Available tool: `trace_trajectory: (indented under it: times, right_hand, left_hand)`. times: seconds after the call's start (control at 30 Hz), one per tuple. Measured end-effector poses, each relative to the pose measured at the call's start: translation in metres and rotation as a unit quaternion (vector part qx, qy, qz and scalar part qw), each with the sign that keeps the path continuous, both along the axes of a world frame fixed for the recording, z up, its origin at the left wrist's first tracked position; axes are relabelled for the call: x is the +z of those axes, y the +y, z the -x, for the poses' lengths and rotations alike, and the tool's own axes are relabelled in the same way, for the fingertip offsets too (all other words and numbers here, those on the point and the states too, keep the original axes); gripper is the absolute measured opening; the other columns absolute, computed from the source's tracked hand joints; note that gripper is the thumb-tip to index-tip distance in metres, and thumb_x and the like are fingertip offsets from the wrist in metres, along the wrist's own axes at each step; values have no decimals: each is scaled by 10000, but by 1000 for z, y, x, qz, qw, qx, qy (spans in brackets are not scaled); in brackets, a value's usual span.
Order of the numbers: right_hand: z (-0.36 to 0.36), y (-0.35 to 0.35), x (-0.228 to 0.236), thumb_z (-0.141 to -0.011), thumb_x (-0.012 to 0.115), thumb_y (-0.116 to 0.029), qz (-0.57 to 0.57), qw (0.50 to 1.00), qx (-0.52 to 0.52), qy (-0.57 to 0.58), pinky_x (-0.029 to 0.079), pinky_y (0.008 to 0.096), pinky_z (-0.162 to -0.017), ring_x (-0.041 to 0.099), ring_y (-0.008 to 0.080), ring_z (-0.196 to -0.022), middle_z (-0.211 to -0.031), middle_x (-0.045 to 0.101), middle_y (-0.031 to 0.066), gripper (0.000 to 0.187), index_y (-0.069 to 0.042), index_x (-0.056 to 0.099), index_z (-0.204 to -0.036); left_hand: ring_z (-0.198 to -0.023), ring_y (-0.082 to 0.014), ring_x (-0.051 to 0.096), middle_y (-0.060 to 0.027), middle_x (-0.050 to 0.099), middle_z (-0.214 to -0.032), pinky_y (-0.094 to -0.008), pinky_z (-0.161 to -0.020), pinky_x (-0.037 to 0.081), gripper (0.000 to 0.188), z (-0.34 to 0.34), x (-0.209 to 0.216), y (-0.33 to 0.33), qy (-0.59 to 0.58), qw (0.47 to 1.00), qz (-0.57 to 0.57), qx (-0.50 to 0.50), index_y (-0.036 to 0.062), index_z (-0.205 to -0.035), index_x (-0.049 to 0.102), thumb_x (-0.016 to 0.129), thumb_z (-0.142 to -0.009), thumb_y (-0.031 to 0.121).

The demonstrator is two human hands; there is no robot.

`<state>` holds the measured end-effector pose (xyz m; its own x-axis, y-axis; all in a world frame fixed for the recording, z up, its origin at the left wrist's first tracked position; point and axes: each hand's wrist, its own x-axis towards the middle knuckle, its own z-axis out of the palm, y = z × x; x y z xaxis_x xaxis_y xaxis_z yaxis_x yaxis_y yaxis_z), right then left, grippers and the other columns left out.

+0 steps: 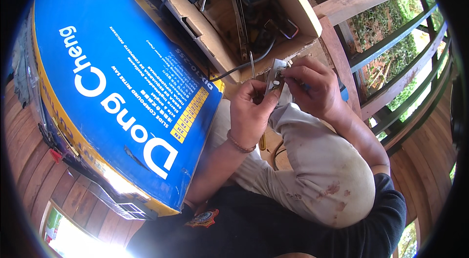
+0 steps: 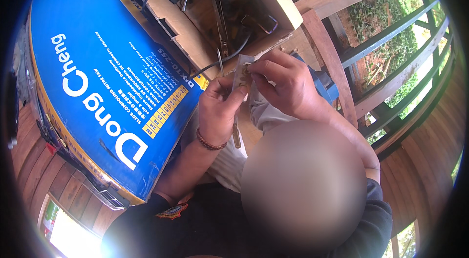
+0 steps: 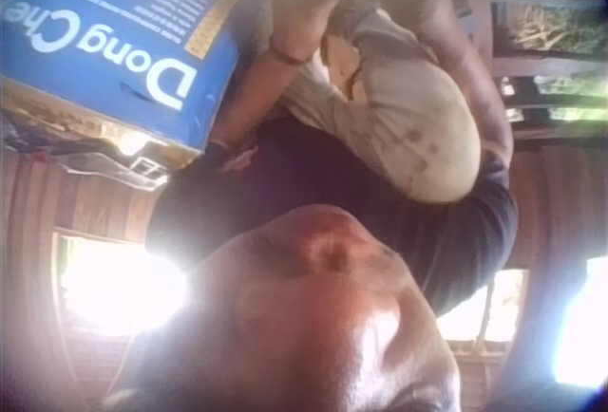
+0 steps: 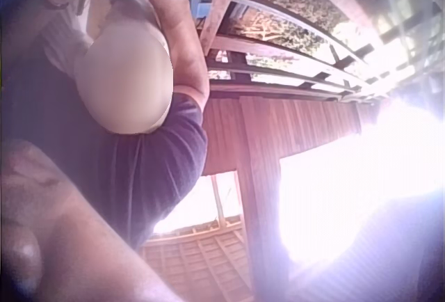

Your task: The person sits on a wooden porch floor and assembles a small electronic device. They use a screwdriver to tighten screws on a metal bracket and then attach it to a blue plastic housing.

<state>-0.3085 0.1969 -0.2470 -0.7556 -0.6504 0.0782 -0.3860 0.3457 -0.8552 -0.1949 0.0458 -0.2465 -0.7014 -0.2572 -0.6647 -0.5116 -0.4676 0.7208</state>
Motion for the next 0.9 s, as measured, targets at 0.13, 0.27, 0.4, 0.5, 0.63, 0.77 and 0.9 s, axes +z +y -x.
trace_trajectory:
  times: [0.13,0.27,0.4,0.5,0.63,0.77,0.9]
  right_hand:
    - [2,2,4,-694,756,-5,-28,995,34,88,533,393,-634,651,297,-740,-878,635,101,253,-32,693,-937]
    - [3,3,8,-654,745,-27,-37,988,67,137,515,395,-629,616,278,-706,-859,596,92,275,-28,657,-914]
    - [4,2,9,-655,734,-52,-76,979,98,160,491,387,-619,582,263,-681,-816,539,82,255,-33,620,-881]
    - [3,3,6,-654,732,-72,-81,974,109,180,482,385,-610,576,253,-686,-805,516,75,243,-41,604,-857]
    - [5,2,8,-649,735,-84,-102,968,135,187,485,384,-618,581,249,-708,-814,522,72,251,-39,602,-857]
    - [3,-1,4,-650,735,-71,-77,974,125,175,494,390,-627,586,261,-711,-822,534,79,268,-31,608,-883]
    - [-1,-2,-2,-668,734,-52,-31,988,102,109,499,405,-621,602,282,-705,-827,550,95,289,-22,610,-928]
  left_hand:
    - [-637,-23,497,30,596,-728,-218,-563,413,179,-1,-3,-1,27,996,75,-31,9,-932,632,774,-879,105]
    - [-588,-31,465,31,565,-663,-236,-526,394,176,0,0,-2,50,985,148,-74,8,-913,638,779,-859,97]
    - [-574,-34,465,24,559,-645,-245,-517,394,176,3,5,-4,45,976,185,-102,6,-913,640,780,-851,92]
    - [-579,-35,474,17,567,-650,-248,-520,401,179,1,-1,-5,49,978,177,-100,4,-915,641,781,-847,91]
    - [-582,-36,483,11,576,-654,-250,-523,407,178,-1,-3,-6,42,980,164,-106,0,-915,640,776,-847,92]
    - [-585,-32,484,14,576,-656,-247,-524,404,170,-6,-8,-7,20,987,134,-88,3,-910,639,770,-848,91]
    - [-658,-15,511,37,604,-736,-216,-578,417,131,-6,-6,-10,12,989,115,-93,26,-900,644,762,-862,68]
